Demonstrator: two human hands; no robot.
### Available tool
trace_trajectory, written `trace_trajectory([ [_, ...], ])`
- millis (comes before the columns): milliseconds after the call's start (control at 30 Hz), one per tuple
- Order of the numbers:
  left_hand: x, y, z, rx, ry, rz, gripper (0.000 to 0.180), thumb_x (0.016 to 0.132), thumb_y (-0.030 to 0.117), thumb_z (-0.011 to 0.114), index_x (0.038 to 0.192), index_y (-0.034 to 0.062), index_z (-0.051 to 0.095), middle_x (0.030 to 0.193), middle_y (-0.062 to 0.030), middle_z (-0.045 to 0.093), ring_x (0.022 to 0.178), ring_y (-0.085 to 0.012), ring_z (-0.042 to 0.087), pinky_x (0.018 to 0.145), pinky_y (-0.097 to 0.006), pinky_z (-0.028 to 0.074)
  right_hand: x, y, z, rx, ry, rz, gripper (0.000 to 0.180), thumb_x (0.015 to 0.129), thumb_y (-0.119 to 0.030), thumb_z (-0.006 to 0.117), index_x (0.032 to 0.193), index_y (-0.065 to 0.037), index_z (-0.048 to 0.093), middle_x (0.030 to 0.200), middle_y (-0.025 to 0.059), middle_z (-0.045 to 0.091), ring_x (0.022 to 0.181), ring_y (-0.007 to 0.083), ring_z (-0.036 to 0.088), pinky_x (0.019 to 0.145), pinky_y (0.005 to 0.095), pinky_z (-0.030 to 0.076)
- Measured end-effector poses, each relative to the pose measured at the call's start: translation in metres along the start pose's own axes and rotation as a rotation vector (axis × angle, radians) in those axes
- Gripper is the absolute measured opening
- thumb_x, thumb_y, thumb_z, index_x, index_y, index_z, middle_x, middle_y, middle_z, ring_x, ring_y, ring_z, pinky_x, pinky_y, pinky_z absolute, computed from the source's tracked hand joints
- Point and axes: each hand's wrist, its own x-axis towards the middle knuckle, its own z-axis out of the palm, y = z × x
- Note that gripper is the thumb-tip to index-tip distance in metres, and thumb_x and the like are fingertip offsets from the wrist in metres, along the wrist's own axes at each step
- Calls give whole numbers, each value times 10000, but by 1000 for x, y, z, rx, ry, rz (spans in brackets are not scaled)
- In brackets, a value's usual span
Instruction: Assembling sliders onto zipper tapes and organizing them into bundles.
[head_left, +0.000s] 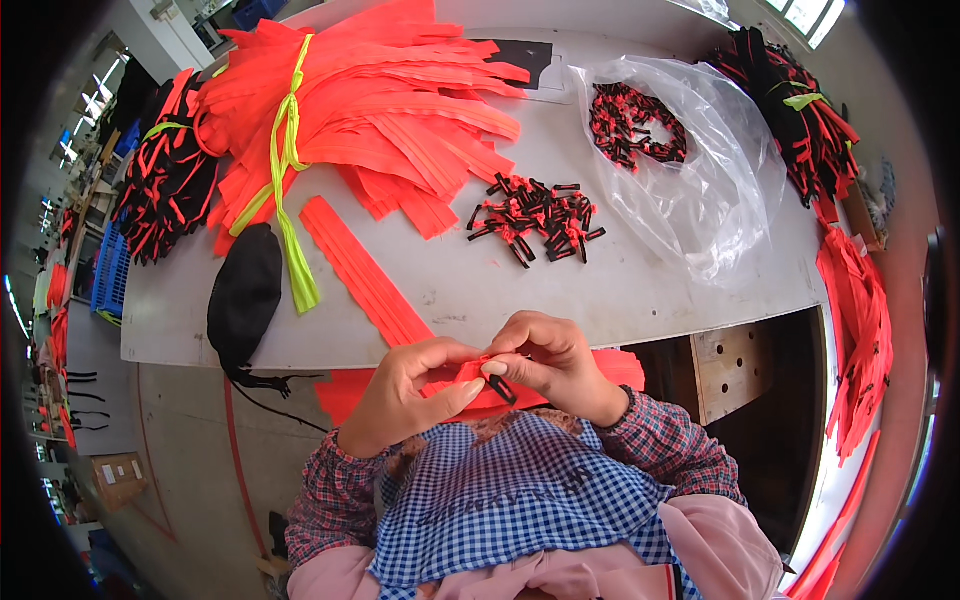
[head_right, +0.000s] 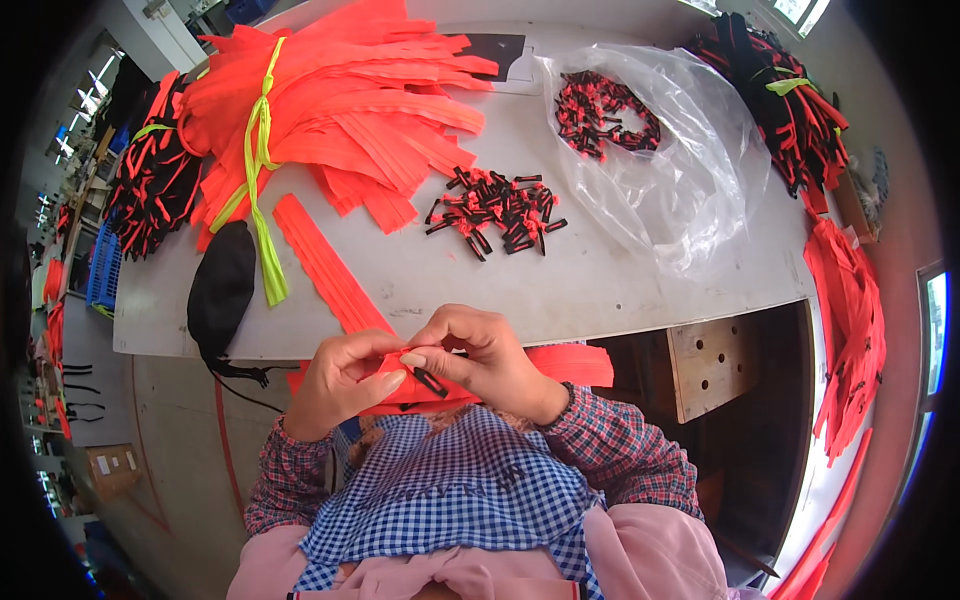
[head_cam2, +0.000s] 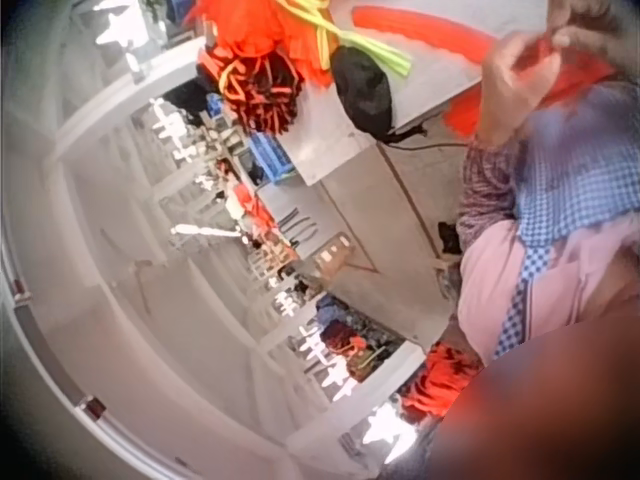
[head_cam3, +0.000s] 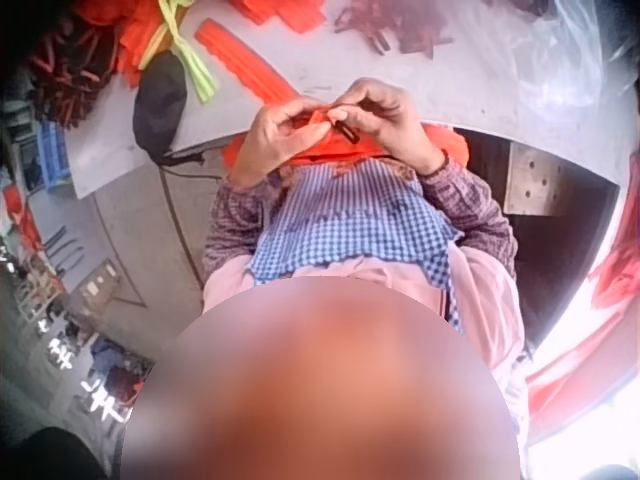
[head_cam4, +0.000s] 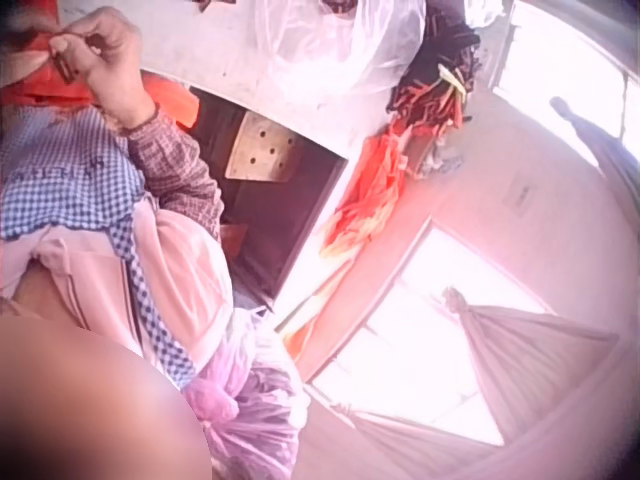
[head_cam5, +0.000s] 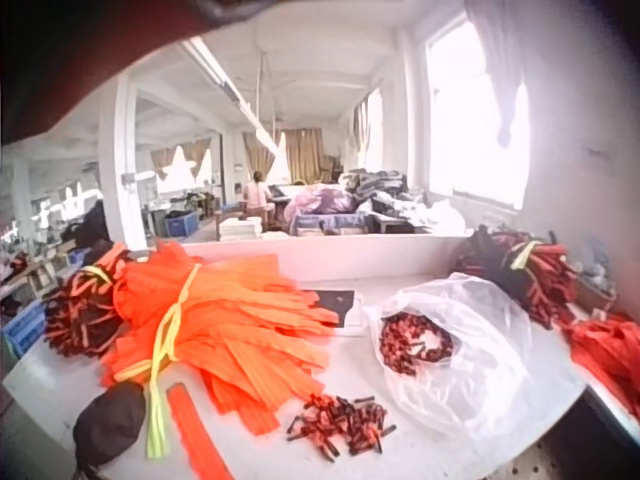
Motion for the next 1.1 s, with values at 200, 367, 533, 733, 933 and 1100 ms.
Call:
trace_trajectory([
  [200,10,-2,-3,276,-15,-21,231,915,216,745,969,1,683,782,36,607,685,-35,558,607,-210,458,-7,4,12,191,36,222,95,1001,-112,608,978,-33,559,925,-7,571,853,71,531,761,243,459],
  [367,14,-9,3,16,-86,-44,214,919,215,742,889,22,655,754,54,554,683,-15,492,587,-210,398,-14,11,31,171,179,77,101,1031,-131,551,976,-48,529,923,-8,529,833,76,483,790,225,427],
  [533,12,-7,-9,67,-132,-57,185,930,191,728,891,29,648,777,52,556,734,-15,507,629,-204,410,-12,15,47,226,285,99,111,1033,-119,546,954,-48,516,900,-12,531,828,63,478,770,217,419],
  [733,9,7,-3,-47,35,-11,129,951,126,685,1001,6,681,820,22,603,804,-40,570,712,-209,472,12,-7,25,113,211,64,129,1024,-136,575,946,-45,527,877,-26,540,774,53,478,718,208,418],
  [933,10,-1,12,27,289,248,151,939,56,677,1075,-7,688,966,-36,641,909,-91,606,776,-223,488,23,-16,35,323,274,170,157,993,-180,643,961,-42,574,855,-59,551,750,8,479,646,178,413],
  [1100,13,-11,17,-46,350,339,105,936,27,667,1035,-3,683,976,-36,609,894,-95,581,766,-233,477,23,-11,32,348,215,161,142,982,-179,661,954,-60,589,892,-57,560,799,9,483,690,181,418],
])
